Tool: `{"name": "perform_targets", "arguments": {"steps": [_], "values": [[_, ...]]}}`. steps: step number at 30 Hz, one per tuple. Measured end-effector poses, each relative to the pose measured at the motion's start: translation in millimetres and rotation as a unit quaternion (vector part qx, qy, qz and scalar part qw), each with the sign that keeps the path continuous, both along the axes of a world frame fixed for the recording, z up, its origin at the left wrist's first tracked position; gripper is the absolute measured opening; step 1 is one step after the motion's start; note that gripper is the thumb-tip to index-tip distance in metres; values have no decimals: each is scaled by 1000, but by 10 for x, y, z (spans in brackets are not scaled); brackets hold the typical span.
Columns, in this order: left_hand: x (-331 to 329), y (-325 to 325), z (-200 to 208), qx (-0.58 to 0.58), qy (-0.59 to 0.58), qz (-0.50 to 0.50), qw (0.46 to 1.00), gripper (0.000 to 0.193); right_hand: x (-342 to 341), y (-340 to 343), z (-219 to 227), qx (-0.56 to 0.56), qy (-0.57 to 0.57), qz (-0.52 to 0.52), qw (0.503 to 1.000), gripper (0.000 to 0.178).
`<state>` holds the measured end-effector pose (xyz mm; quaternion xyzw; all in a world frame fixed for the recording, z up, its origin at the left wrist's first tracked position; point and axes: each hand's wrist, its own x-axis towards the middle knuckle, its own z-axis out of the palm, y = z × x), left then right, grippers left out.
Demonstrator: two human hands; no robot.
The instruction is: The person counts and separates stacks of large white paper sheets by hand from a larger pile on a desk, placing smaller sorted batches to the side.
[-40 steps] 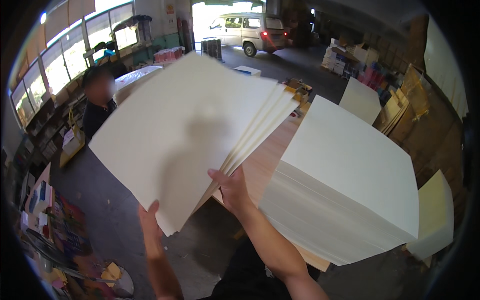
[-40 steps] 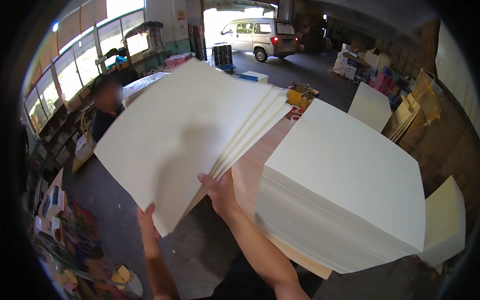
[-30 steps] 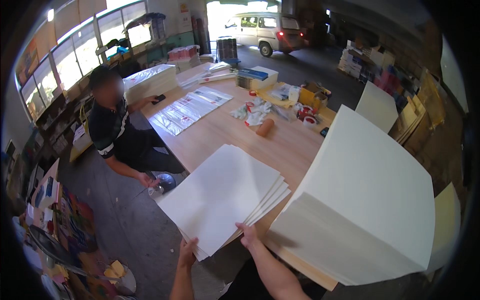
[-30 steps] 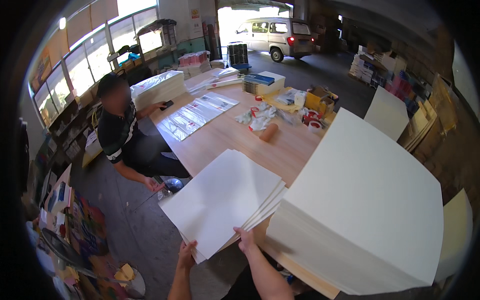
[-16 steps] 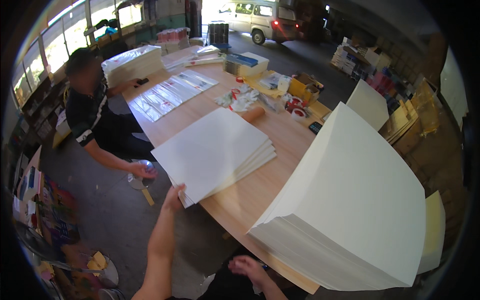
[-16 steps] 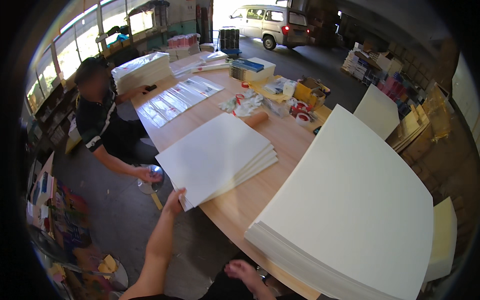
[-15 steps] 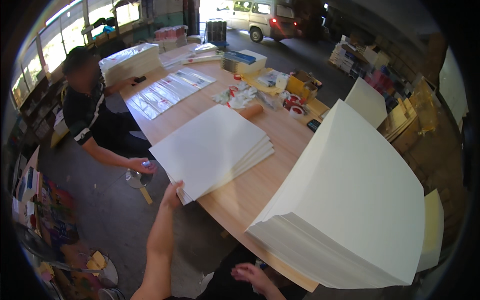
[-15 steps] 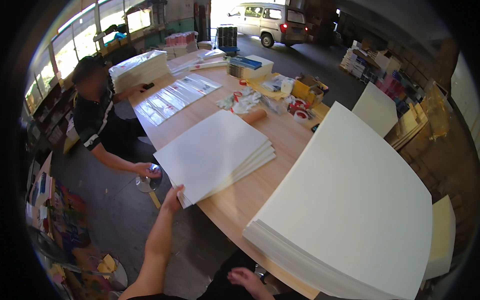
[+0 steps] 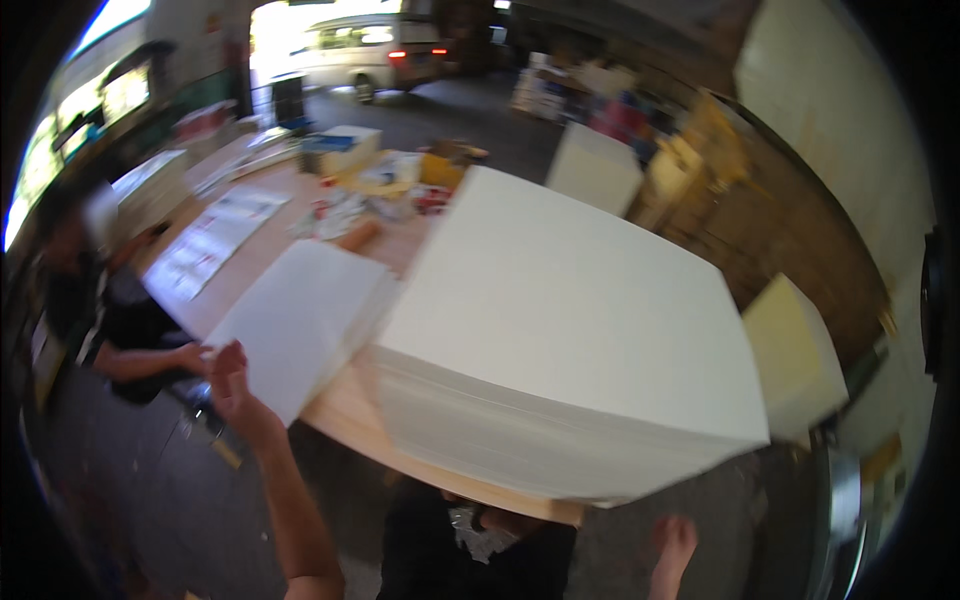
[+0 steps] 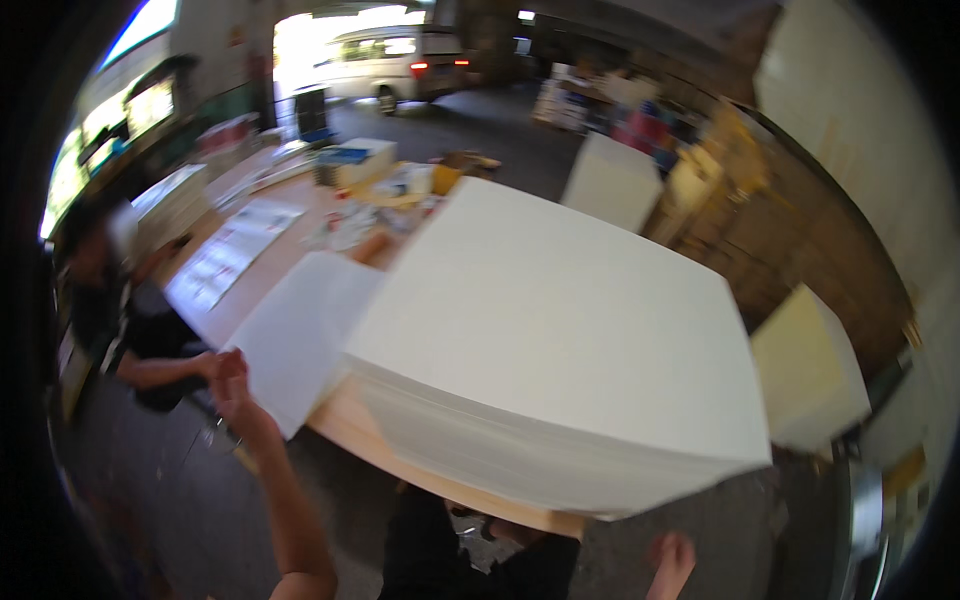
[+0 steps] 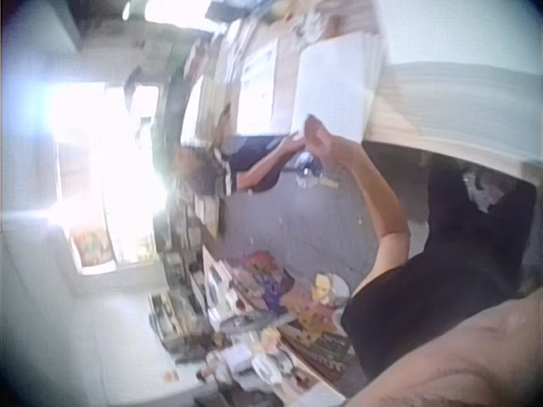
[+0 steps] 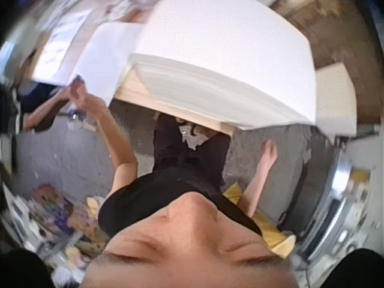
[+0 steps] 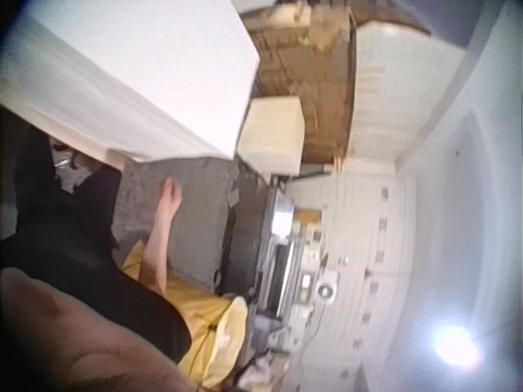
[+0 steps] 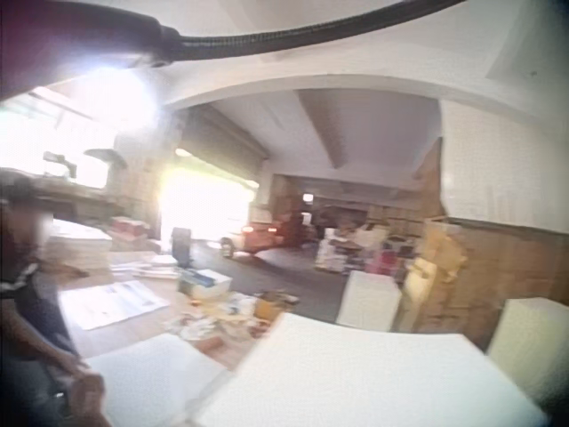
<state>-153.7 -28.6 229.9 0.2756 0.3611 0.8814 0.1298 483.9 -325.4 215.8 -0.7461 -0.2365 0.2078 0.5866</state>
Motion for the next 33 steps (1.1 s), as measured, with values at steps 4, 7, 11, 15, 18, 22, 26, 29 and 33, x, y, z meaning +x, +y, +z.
{"name": "perform_targets", "arguments": {"steps": [4, 7, 11, 15, 18, 22, 26, 29, 33], "values": [[1887, -274, 1995, 149, 334, -239, 899, 21, 88, 559, 1268, 175, -179, -35, 968, 27], [3155, -198, 2549, 140, 549, -398, 722, 27, 317, 946, 1586, 214, -174, 2, 961, 31], [3921, -126, 2515, 19, 667, -424, 612, 21, 291, 1079, 1924, 100, -209, 12, 973, 37], [4010, -159, 2498, 26, 763, -339, 550, 27, 371, 990, 2219, -11, -296, 93, 951, 45], [4092, -243, 2694, -32, 803, -337, 490, 34, 469, 995, 2422, -92, -358, 138, 919, 50], [4038, -249, 2717, 63, 792, -340, 503, 47, 453, 981, 2595, -124, -413, 154, 889, 51], [3921, -342, 2564, 49, 795, -330, 506, 58, 448, 965, 2370, 5, -351, 157, 923, 45], [3899, -340, 2479, 37, 784, -337, 521, 61, 404, 987, 2366, 25, -309, 200, 929, 47], [3504, -440, 2478, 100, 728, -216, 642, 44, 463, 935, 2262, 23, -279, 187, 942, 64]]}}
